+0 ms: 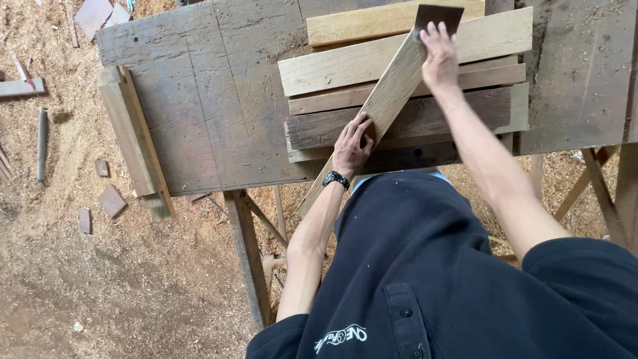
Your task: The person sands several wooden planks by hand using a piece of sandpaper, moving the sandpaper back and forth across the surfaces and edges of the wood while holding them on a wooden workbench.
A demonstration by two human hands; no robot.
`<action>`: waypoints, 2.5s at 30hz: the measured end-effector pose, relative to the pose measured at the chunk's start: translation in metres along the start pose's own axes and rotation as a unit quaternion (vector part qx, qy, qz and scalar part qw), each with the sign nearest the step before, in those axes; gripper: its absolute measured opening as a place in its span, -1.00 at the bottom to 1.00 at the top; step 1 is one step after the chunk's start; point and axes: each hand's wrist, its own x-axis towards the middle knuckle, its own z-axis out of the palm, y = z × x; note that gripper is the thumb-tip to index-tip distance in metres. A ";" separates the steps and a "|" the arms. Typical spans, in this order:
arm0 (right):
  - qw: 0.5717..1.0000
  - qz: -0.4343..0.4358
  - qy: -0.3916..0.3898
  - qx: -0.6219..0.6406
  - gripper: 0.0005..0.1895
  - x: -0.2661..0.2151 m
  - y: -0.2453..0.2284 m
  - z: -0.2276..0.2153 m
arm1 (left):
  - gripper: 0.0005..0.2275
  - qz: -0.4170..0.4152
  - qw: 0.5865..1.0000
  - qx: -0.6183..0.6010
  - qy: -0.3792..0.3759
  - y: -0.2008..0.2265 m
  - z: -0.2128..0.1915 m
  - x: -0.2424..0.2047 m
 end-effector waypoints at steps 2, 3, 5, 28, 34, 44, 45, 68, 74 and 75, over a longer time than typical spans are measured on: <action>1.000 -0.007 0.012 0.026 -0.56 -0.035 -0.031 0.018 | -0.58 0.007 1.000 -0.004 -0.003 0.000 0.001 0.003; 0.998 -0.052 -0.026 0.034 -0.56 -0.058 -0.047 0.022 | -0.57 0.010 1.000 -0.010 -0.006 0.000 0.001 0.004; 0.986 -0.127 -0.105 0.038 -0.52 -0.098 -0.070 0.019 | -0.54 0.014 1.000 -0.018 -0.012 -0.003 0.000 0.004; 0.988 -0.104 -0.113 -0.001 -0.58 -0.053 -0.025 -0.012 | -0.57 0.009 0.999 -0.038 0.002 -0.007 0.003 0.001; 1.000 -0.003 0.008 -0.014 -0.56 -0.057 -0.061 0.014 | -0.54 0.006 0.999 -0.043 -0.008 -0.009 0.005 -0.001; 0.978 -0.130 -0.165 -0.010 -0.50 -0.060 -0.048 -0.032 | -0.57 0.007 0.999 -0.044 0.004 -0.004 0.002 0.001; 0.987 -0.076 -0.141 0.011 -0.51 -0.046 -0.037 -0.035 | -0.58 0.009 0.999 -0.037 0.006 -0.002 0.003 0.001; 0.980 -0.112 -0.163 0.032 -0.48 -0.063 -0.040 -0.023 | -0.56 0.031 0.999 0.028 0.020 0.001 0.005 0.003; 0.908 -0.312 -0.270 0.074 -0.38 -0.097 -0.034 -0.016 | -0.60 0.030 0.998 0.034 0.035 -0.001 0.006 0.002; 0.902 -0.331 -0.257 0.106 -0.45 -0.081 -0.018 -0.017 | -0.60 0.031 0.998 0.041 0.037 0.001 0.007 0.002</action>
